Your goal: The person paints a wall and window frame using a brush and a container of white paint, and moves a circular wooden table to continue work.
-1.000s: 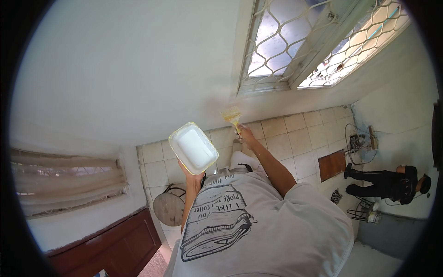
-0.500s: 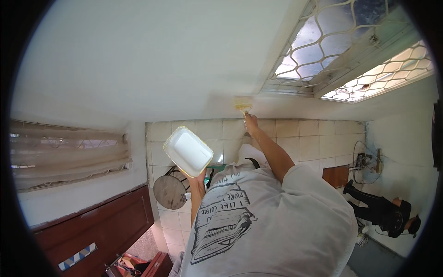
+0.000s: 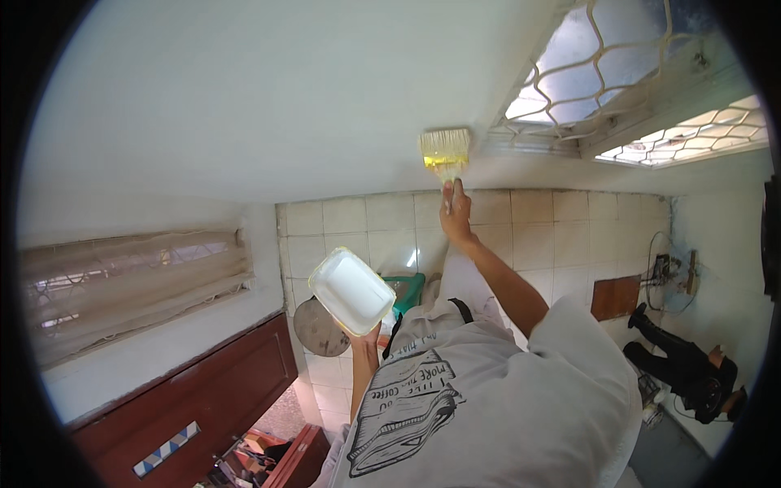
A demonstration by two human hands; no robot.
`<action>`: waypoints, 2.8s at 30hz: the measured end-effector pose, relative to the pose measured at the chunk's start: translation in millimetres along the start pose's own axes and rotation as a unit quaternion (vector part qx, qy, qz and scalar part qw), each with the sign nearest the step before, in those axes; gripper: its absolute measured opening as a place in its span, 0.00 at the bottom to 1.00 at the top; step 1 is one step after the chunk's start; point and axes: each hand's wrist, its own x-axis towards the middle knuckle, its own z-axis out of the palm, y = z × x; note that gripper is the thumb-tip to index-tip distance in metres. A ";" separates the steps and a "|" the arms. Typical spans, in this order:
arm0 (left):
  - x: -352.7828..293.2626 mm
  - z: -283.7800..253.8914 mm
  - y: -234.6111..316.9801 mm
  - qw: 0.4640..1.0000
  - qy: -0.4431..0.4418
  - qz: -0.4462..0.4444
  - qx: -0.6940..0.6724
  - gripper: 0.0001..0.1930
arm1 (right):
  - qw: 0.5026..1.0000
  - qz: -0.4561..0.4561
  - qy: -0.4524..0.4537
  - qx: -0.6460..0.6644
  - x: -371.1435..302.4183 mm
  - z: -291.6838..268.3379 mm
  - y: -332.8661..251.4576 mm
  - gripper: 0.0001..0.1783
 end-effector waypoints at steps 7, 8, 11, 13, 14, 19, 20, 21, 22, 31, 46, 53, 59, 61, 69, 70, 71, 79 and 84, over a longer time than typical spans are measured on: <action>-10.7 2.6 9.2 1.000 -0.025 -0.004 -0.004 0.28 | 0.975 0.140 -0.079 -0.154 44.6 64.3 142.7 0.22; -13.1 3.0 13.8 0.999 -0.033 -0.004 -0.010 0.28 | 0.975 0.168 -0.048 -0.134 47.7 68.9 146.3 0.21; -24.6 0.9 22.5 0.998 -0.056 0.003 -0.041 0.29 | 0.990 0.124 -0.021 -0.058 53.7 53.5 114.8 0.21; -33.8 0.6 27.4 0.995 -0.077 0.003 -0.069 0.30 | 0.999 0.039 -0.008 -0.004 39.0 31.4 71.5 0.23; -35.4 1.6 28.3 0.991 -0.097 -0.007 -0.090 0.30 | 1.000 -0.011 0.012 0.021 18.3 17.9 50.1 0.23; -33.4 -4.0 21.0 0.926 -0.192 -0.141 -0.294 0.35 | 0.990 -0.028 -0.092 0.102 -44.7 -60.6 -40.3 0.23; -31.7 5.4 17.6 0.911 -0.255 -0.159 -0.282 0.36 | 0.989 -0.020 -0.102 0.104 -56.9 -75.2 -54.0 0.23; -33.1 18.4 17.5 0.894 -0.314 -0.173 -0.267 0.36 | 0.987 -0.010 -0.116 0.106 -70.4 -86.4 -66.3 0.23; -22.6 13.7 10.9 0.893 -0.312 -0.185 -0.266 0.36 | 0.984 -0.006 -0.128 0.125 -81.5 -99.2 -79.2 0.23; 6.1 42.7 -53.1 0.833 -0.362 -0.313 -0.277 0.29 | 0.990 0.021 -0.111 0.082 -191.5 -191.6 -104.1 0.18; -3.4 79.1 -111.8 0.946 -0.237 -0.217 0.037 0.40 | 0.969 -0.083 -0.040 0.228 -225.9 -249.3 -159.0 0.21; -57.5 97.2 -164.2 0.947 -0.241 -0.213 -0.007 0.38 | 0.955 -0.102 -0.184 0.209 -238.3 -332.3 -98.4 0.15; -109.2 119.0 -249.9 0.941 -0.232 -0.245 0.038 0.40 | 0.935 -0.276 -0.183 0.122 -255.2 -435.2 -43.2 0.09; -127.5 130.1 -281.9 0.932 -0.241 -0.267 0.049 0.40 | 0.947 -0.272 -0.148 0.089 -261.1 -467.2 -19.0 0.08; -196.1 137.4 -390.4 0.896 -0.223 -0.329 0.197 0.42 | 0.973 -0.023 0.004 0.228 -305.2 -551.9 59.5 0.09; -199.9 131.7 -397.3 0.893 -0.224 -0.321 0.223 0.42 | 0.974 -0.017 0.011 0.226 -310.0 -555.8 70.2 0.10; -208.0 134.2 -401.2 0.891 -0.221 -0.319 0.235 0.42 | 0.975 -0.013 0.018 0.221 -311.8 -561.9 75.3 0.10; -240.6 139.8 -408.3 0.874 -0.246 -0.386 0.165 0.42 | 0.976 -0.038 -0.016 0.212 -301.9 -565.7 78.1 0.09; -248.7 146.2 -408.0 0.886 -0.247 -0.373 0.126 0.41 | 0.982 -0.146 -0.016 0.121 -293.7 -541.9 70.7 0.08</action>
